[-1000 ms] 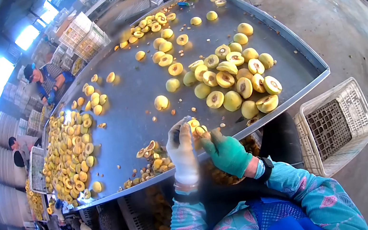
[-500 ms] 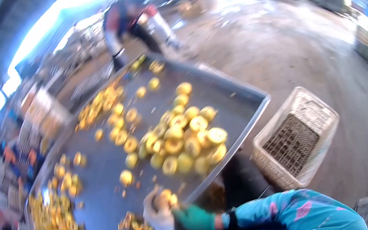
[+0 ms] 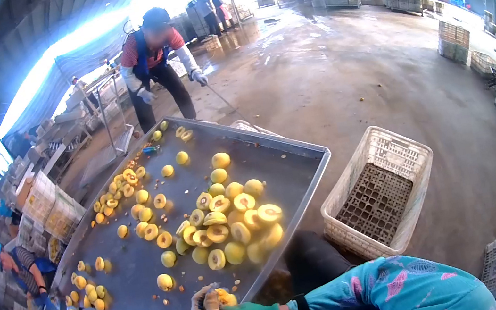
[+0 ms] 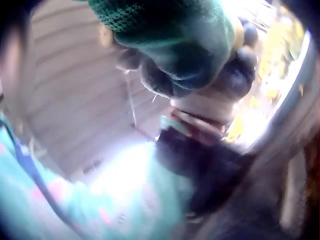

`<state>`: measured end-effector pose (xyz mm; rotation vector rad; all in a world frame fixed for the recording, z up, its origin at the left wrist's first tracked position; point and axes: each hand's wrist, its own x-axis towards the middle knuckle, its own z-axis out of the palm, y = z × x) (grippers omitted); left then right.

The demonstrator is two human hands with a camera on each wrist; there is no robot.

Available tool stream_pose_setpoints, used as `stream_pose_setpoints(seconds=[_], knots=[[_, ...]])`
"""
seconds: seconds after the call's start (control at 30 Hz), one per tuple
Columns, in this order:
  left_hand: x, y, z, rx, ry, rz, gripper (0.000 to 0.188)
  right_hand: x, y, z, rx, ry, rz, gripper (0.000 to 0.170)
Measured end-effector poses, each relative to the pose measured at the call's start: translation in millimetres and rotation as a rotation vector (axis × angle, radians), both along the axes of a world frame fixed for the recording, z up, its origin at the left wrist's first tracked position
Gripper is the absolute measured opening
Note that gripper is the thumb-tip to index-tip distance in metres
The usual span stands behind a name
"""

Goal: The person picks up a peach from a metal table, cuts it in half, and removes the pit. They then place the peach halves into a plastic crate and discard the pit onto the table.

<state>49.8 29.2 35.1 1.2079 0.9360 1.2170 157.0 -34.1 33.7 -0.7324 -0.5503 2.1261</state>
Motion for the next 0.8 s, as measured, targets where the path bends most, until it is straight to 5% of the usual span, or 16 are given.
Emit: stream_pose_setpoints(seconds=[0.07, 0.23, 0.27, 0.3, 0.37, 0.43, 0.47, 0.5, 0.57, 0.63, 0.7, 0.73, 0.77, 0.8], knots=[[-4, 1, 2, -0.041, -0.072, -0.08, 0.014, -3, -1, -6, -0.171, 0.376, 0.123, 0.04], [-11, -4, 8, -0.155, -0.156, -0.28, 0.021, 11, -6, 7, -0.215, 0.383, 0.242, 0.038], [-15, -5, 3, -0.074, -0.117, -0.265, 0.036, 10, -11, 18, -0.23, 0.473, 0.229, 0.036], [-17, -10, 1, 0.107, 0.0, -0.124, 0.041, 6, -14, 23, -0.256, 0.567, 0.224, 0.034], [-33, -24, -19, 0.064, -0.045, 0.131, 0.042, -4, -13, 17, -0.183, 0.483, 0.34, 0.032], [-71, -45, -12, -0.258, -0.39, 0.391, 0.042, 3, -21, 40, -0.027, 0.21, 0.524, 0.032], [-93, -61, -6, -0.233, -0.365, 0.528, 0.042, 6, -25, 23, -0.051, 0.268, 0.579, 0.032], [-151, -77, -34, 0.095, 0.465, 0.663, 0.041, 8, -26, 1, -0.069, 0.316, 0.623, 0.031], [-189, -89, 17, -0.098, 0.988, 0.466, 0.038, 0, -27, -41, -0.565, 0.198, 0.379, 0.032], [-183, -63, 37, 0.318, 1.705, 0.521, 0.034, -2, -28, -85, -0.68, 0.101, 0.415, 0.036], [-156, -2, 45, 0.163, 1.206, 0.452, 0.037, -11, -19, -74, -0.394, -0.165, 0.531, 0.048], [-146, 30, 40, 0.162, 1.242, 0.454, 0.037, -14, -14, -78, -0.326, -0.243, 0.543, 0.055], [-125, 71, 30, 0.199, 1.258, 0.431, 0.038, -23, -14, -65, -0.112, -0.208, 0.313, 0.054], [-111, 111, 7, 0.407, 1.375, 0.465, 0.037, -8, -3, -24, -0.105, -0.29, 0.432, 0.048]])
